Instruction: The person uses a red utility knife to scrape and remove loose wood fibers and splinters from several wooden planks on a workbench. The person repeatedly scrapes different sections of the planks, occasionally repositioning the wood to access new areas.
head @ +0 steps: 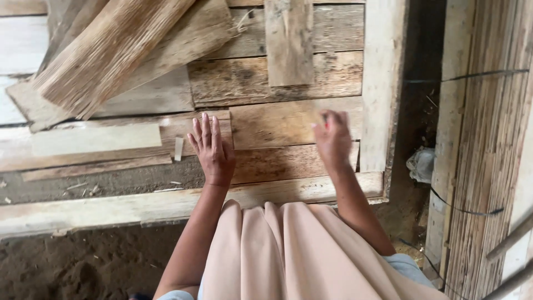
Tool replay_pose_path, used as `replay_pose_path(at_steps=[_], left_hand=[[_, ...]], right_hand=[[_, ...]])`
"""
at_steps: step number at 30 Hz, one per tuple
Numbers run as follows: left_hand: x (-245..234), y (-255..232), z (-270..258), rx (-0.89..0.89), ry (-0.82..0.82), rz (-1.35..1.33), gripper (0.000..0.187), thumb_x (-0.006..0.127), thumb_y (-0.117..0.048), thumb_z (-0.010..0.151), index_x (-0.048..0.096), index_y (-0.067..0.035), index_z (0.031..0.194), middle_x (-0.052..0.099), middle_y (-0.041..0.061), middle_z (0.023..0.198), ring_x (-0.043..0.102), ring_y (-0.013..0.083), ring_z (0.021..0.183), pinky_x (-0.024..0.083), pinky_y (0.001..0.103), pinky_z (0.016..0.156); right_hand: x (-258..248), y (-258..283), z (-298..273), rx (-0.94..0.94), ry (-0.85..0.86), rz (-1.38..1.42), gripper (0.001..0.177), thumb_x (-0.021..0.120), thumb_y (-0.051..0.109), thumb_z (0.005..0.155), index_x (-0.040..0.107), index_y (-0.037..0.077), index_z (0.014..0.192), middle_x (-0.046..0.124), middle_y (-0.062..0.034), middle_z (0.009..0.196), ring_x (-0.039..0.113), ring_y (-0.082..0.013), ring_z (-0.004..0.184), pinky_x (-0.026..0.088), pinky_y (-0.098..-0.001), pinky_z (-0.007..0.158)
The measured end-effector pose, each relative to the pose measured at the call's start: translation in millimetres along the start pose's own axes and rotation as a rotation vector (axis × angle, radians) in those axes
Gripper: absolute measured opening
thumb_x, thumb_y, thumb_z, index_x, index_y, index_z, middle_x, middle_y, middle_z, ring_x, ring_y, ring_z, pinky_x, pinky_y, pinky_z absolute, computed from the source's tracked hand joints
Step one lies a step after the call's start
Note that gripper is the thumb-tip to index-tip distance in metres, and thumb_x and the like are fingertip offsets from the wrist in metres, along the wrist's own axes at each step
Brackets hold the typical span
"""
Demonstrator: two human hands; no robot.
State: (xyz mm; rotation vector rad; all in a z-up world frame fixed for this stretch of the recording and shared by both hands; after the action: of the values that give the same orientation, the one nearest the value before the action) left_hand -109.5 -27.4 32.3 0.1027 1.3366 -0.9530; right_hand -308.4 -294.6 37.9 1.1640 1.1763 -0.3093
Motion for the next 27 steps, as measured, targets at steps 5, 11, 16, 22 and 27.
replay_pose_path(at_steps=[5,11,16,22,27], left_hand=[[-4,30,-41,-0.079,-0.058,-0.003,0.07,0.06,-0.009,0.081,0.053,-0.012,0.151,0.037,0.015,0.163,0.027,0.0431,0.152,0.016,0.059,0.121],[-5,39,-45,-0.111,-0.06,0.032,0.068,0.066,-0.02,0.087,0.051,-0.011,0.152,0.037,0.017,0.164,0.026,0.0462,0.151,0.016,0.062,0.119],[-9,40,-45,-0.15,-0.055,0.035,0.067,0.065,-0.022,0.087,0.051,-0.012,0.153,0.038,0.014,0.164,0.025,0.0446,0.152,0.018,0.06,0.12],[-9,41,-42,-0.156,-0.031,-0.001,0.068,0.065,-0.023,0.087,0.05,-0.013,0.153,0.038,0.013,0.163,0.025,0.0459,0.152,0.019,0.06,0.12],[-12,38,-37,-0.133,-0.022,-0.004,0.067,0.064,-0.021,0.09,0.048,-0.018,0.155,0.036,0.013,0.165,0.022,0.0479,0.152,0.021,0.062,0.12]], right_hand=[[66,113,-20,-0.135,0.412,-0.032,0.035,0.067,0.04,0.094,0.053,0.023,0.12,0.056,-0.0056,0.111,0.072,-0.0381,0.094,0.059,-0.0546,0.081],[120,162,-35,-0.297,0.689,-0.334,0.029,0.039,0.045,0.104,0.037,0.02,0.119,0.057,-0.0126,0.114,0.073,-0.0445,0.089,0.057,-0.0611,0.08],[119,194,-37,-0.398,0.638,-0.478,0.025,0.042,0.031,0.106,0.04,0.013,0.122,0.057,-0.0167,0.115,0.073,-0.0461,0.084,0.059,-0.0608,0.074],[115,207,-39,-0.447,0.594,-0.564,0.023,0.043,0.019,0.104,0.041,0.01,0.125,0.057,-0.0146,0.109,0.075,-0.0397,0.079,0.061,-0.0572,0.069],[124,199,-40,-0.45,0.592,-0.552,0.024,0.043,0.016,0.104,0.042,0.007,0.126,0.057,-0.0174,0.111,0.074,-0.0385,0.075,0.062,-0.0559,0.066]])
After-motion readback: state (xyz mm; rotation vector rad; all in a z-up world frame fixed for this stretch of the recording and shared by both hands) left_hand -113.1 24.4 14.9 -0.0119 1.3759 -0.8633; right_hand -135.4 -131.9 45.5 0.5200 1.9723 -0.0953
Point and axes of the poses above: each hand's wrist, its own z-axis towards the middle knuckle, its own x-axis out of the palm, y = z × x, the point moved 7 cm from there along z, towards the middle knuckle
